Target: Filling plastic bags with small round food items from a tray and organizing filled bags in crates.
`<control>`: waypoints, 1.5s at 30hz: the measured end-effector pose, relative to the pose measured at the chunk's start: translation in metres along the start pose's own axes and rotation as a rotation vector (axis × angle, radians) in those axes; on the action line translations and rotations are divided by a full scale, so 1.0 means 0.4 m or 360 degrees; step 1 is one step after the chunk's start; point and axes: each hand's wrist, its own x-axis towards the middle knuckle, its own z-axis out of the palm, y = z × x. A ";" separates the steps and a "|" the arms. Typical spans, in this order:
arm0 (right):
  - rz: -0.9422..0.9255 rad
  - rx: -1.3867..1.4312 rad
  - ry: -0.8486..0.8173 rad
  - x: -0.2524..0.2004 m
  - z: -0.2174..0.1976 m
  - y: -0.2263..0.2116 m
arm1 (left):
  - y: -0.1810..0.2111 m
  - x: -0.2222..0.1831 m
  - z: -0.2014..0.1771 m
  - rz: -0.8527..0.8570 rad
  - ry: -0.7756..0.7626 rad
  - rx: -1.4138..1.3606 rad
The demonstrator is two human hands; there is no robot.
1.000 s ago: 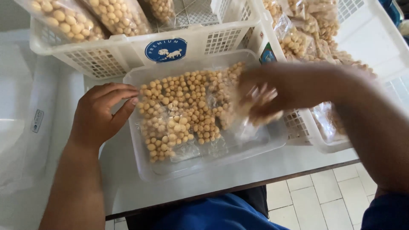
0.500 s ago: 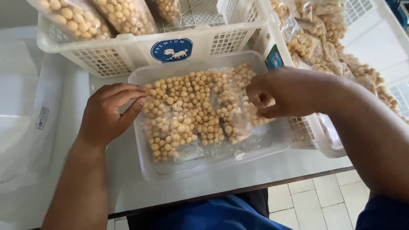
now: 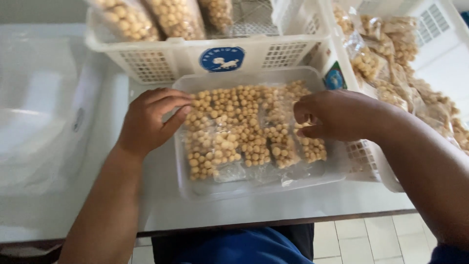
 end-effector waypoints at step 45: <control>0.0241 0.0138 -0.0085 0.030 0.031 0.032 | -0.178 -0.455 -0.655 -0.0908 -0.0359 0.2039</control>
